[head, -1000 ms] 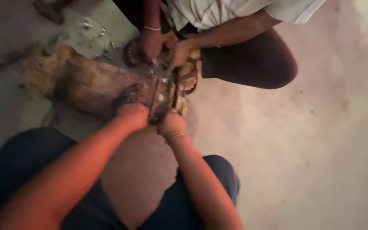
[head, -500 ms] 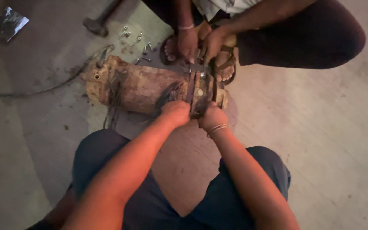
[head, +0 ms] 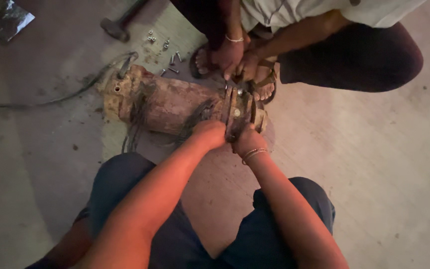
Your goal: The person kneels on the workshop floor and uses a spanner to loosen and remove bolts from a rusty cylindrical pump-motor assembly while another person holds the unit and strikes it with a hammer. The person continues unscrewing fasteners around the flange and repositioning the assembly as the disassembly proceeds.
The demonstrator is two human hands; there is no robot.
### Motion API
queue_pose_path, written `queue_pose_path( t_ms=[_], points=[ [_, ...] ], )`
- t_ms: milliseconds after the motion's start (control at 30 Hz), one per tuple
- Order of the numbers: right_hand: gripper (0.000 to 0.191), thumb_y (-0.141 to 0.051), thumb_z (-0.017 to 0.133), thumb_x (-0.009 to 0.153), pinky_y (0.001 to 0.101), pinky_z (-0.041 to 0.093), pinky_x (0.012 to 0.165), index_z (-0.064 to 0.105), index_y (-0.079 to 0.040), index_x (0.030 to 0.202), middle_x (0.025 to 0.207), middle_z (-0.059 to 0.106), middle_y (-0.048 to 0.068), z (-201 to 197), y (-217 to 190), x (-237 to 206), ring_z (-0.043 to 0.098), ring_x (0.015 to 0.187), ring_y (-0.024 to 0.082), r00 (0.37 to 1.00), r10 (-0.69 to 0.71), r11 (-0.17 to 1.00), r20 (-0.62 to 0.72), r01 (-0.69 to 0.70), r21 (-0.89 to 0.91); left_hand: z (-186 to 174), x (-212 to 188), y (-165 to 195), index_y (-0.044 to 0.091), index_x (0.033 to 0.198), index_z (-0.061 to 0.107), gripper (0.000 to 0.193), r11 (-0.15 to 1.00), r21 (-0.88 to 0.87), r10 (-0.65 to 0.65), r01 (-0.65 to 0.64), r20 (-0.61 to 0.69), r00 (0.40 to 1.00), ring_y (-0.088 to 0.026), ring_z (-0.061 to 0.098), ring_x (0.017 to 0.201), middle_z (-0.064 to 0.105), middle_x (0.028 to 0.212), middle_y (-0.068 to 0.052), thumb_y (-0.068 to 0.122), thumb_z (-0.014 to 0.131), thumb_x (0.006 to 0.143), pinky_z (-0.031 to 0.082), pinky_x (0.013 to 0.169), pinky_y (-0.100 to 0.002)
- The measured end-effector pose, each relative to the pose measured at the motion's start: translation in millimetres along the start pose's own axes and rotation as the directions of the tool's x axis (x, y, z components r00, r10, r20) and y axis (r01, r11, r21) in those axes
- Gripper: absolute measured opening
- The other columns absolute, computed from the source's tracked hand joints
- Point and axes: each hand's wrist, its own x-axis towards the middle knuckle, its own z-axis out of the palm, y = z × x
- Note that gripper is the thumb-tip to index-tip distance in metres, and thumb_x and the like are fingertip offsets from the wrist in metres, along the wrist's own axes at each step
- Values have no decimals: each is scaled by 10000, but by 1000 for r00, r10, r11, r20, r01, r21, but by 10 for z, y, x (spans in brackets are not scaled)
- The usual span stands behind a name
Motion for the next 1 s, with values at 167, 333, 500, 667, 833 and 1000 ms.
queue_pose_path(
  t_ms=[167, 333, 500, 667, 833, 1000],
  points=[
    [727, -276, 814, 772, 473, 590, 779, 439, 74, 1287, 934, 746, 256, 69, 39, 51, 748, 900, 403, 995, 71, 997, 74, -71, -2, 47, 80, -15, 59, 1025, 789, 256, 998, 13, -64, 63, 113, 992, -384, 719, 1030, 736, 1109, -177, 154, 660, 827, 585, 848, -500],
    [811, -332, 815, 803, 458, 596, 814, 394, 116, 1333, 993, 751, 249, 99, 74, 101, 752, 958, 386, 992, 69, 995, 104, -60, -82, 16, 63, 13, 66, 1036, 794, 259, 998, 15, -64, 63, 93, 994, -373, 713, 1067, 742, 1120, -187, 148, 651, 837, 577, 880, -494],
    [811, -347, 833, 792, 455, 587, 853, 411, 85, 1334, 1072, 745, 241, 41, 29, 93, 736, 1026, 382, 984, 121, 986, 133, -104, -130, -81, -26, 68, 60, 1040, 787, 264, 998, 24, -52, 50, 105, 993, -382, 712, 1050, 741, 1105, -183, 143, 665, 822, 577, 873, -496],
    [779, -371, 813, 823, 455, 585, 855, 411, 41, 1349, 1067, 748, 219, -64, -49, 19, 739, 1031, 364, 969, 170, 978, 176, -144, -154, -141, -64, 104, 69, 1038, 789, 258, 999, -6, -53, 54, 104, 993, -392, 708, 1047, 739, 1105, -180, 136, 659, 825, 575, 868, -505],
    [721, -322, 775, 854, 443, 590, 854, 408, 19, 1374, 1052, 770, 205, -105, -100, -33, 759, 1008, 345, 968, 197, 972, 156, -172, -161, -97, -9, 93, 51, 1023, 789, 252, 999, -33, -40, 44, 102, 994, -397, 705, 1050, 732, 1110, -194, 140, 656, 828, 572, 874, -504],
    [602, -271, 727, 901, 459, 596, 828, 448, 19, 1349, 1044, 771, 232, -8, -68, 35, 766, 972, 370, 976, 194, 973, 96, -179, -146, 2, 46, 34, 46, 1004, 791, 251, 999, -46, 5, -2, 68, 998, -399, 716, 1027, 742, 1083, -199, 138, 643, 823, 576, 875, -501]
  ],
)
